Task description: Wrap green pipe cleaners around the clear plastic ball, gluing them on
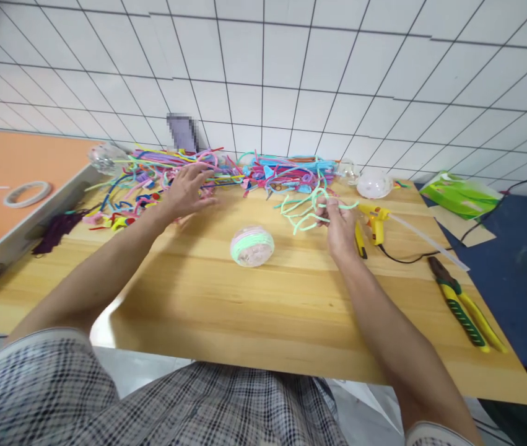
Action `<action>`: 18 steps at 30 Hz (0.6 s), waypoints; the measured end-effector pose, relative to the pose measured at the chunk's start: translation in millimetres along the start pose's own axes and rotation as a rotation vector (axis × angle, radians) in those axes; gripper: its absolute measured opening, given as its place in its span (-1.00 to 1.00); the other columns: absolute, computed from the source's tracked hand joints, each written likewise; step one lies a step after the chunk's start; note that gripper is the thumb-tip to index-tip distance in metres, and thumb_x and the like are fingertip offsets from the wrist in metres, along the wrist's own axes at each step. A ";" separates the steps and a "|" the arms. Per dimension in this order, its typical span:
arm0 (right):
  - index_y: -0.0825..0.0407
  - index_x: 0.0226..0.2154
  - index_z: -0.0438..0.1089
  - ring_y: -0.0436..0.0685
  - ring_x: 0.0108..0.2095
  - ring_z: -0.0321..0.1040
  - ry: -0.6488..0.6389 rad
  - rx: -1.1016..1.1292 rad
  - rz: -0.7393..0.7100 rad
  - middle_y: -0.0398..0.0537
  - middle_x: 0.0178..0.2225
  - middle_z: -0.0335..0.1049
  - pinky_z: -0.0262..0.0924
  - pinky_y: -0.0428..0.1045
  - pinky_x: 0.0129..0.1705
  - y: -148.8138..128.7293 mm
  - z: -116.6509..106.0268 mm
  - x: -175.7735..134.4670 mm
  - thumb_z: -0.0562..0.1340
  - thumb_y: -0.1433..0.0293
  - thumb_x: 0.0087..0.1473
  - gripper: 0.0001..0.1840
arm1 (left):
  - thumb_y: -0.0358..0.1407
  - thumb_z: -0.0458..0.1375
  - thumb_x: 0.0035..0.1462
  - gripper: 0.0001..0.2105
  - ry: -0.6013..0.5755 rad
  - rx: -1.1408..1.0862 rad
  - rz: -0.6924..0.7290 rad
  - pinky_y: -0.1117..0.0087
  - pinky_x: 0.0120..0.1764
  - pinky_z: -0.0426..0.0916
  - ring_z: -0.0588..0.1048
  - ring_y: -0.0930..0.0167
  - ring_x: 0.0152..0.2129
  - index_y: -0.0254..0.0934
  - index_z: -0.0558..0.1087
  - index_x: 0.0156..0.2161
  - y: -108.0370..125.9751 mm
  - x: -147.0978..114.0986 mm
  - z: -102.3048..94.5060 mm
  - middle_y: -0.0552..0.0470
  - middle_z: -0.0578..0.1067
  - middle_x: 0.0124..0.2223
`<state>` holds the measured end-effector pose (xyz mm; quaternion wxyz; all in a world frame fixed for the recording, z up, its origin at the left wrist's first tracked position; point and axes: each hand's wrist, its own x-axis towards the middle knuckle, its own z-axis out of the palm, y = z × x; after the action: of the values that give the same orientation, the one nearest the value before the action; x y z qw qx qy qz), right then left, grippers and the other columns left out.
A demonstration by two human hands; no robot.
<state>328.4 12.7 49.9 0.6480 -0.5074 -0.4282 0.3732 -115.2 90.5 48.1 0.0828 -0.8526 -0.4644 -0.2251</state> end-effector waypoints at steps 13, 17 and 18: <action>-0.01 -0.33 0.58 0.01 -0.50 0.36 -0.104 0.021 0.149 -0.17 -0.50 0.45 0.29 -0.07 -0.47 20.1 6.2 -12.2 0.55 -0.29 -0.09 -0.30 | -0.01 0.17 0.41 -0.69 -0.263 0.039 -0.593 0.28 -0.18 0.33 0.63 0.15 -0.23 -0.19 0.62 -0.14 14.7 -42.7 -20.7 -0.14 0.70 -0.18; 0.00 -0.39 0.57 -0.01 -0.53 0.31 -0.125 0.031 0.181 -0.18 -0.53 0.43 0.25 -0.06 -0.47 21.9 4.3 -18.0 0.57 -0.30 -0.15 -0.29 | 0.00 0.31 0.31 -0.57 -0.253 0.106 -0.538 0.28 -0.07 0.39 0.63 0.11 -0.11 -0.24 0.55 0.11 6.5 -18.5 -32.5 -0.18 0.72 -0.07; 0.00 -0.41 0.56 -0.02 -0.54 0.29 -0.117 0.039 0.182 -0.19 -0.54 0.42 0.24 -0.06 -0.48 22.3 3.6 -18.5 0.58 -0.30 -0.17 -0.28 | 0.04 0.36 0.28 -0.51 -0.324 0.204 -0.556 0.25 -0.06 0.39 0.63 0.06 -0.10 -0.26 0.53 0.14 10.8 -13.7 -39.6 -0.20 0.71 -0.10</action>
<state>317.4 1.5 25.3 0.5950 -0.5088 -0.4103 0.4677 -124.8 60.3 77.6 0.0284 -0.7051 -0.7065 -0.0531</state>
